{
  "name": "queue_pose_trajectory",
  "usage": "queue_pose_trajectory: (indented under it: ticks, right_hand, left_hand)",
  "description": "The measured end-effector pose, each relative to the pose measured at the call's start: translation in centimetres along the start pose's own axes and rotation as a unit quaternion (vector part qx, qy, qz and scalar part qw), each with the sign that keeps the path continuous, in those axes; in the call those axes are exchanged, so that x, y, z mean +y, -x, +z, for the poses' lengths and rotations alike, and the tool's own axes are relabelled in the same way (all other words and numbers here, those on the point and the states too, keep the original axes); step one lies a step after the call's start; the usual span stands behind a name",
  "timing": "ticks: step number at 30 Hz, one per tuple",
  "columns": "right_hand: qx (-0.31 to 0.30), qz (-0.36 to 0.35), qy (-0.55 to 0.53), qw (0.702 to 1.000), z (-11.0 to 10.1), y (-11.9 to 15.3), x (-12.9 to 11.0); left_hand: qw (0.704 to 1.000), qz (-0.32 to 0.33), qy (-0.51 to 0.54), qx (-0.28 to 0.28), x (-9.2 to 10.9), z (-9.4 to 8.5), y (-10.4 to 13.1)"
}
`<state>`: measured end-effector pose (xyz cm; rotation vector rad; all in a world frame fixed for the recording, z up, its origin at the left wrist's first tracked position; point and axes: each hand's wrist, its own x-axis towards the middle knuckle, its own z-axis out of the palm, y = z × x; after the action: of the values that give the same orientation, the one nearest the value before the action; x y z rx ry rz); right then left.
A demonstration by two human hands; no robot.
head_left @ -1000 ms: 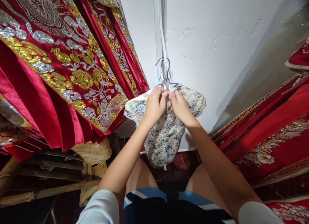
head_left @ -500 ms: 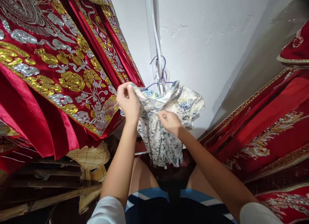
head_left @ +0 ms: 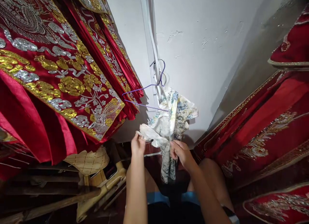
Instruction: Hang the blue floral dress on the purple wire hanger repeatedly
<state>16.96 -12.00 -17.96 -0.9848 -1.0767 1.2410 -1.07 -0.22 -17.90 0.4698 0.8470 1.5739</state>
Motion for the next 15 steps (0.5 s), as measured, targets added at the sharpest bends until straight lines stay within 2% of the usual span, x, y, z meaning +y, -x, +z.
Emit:
queue_pose_trajectory:
  ticks: [2,4,6,8,10,11,13,15]
  right_hand:
    - [0.057,0.022,-0.031,0.998,-1.8,1.7,1.5]
    - [0.076,0.047,-0.012,0.996,-4.0,3.2,2.5]
    - [0.038,0.087,0.062,0.993,-6.2,4.5,3.1]
    - [-0.045,0.157,0.152,0.975,-7.7,5.5,3.4]
    - [-0.116,0.219,0.209,0.946,-8.1,6.2,3.6]
    - [-0.126,0.224,0.215,0.942,-7.9,6.4,3.6]
    - [-0.089,0.184,0.196,0.959,-7.0,6.3,3.4]
    - [-0.009,0.121,0.177,0.977,-6.2,6.2,2.7]
  left_hand:
    - [0.999,-0.029,0.026,-0.013,-2.0,-0.4,2.8]
    - [0.997,-0.049,0.043,-0.042,-3.1,-0.3,5.2]
    - [0.993,-0.064,0.05,-0.088,-3.3,0.3,7.1]
    - [0.985,-0.082,0.054,-0.139,-3.1,1.2,8.7]
    - [0.977,-0.096,0.057,-0.181,-2.9,2.3,10.2]
    - [0.973,-0.103,0.057,-0.2,-2.8,2.8,11.1]
    - [0.963,-0.116,0.046,-0.24,-2.8,3.8,12.9]
    - [0.948,-0.128,0.002,-0.292,-2.8,4.6,14.9]
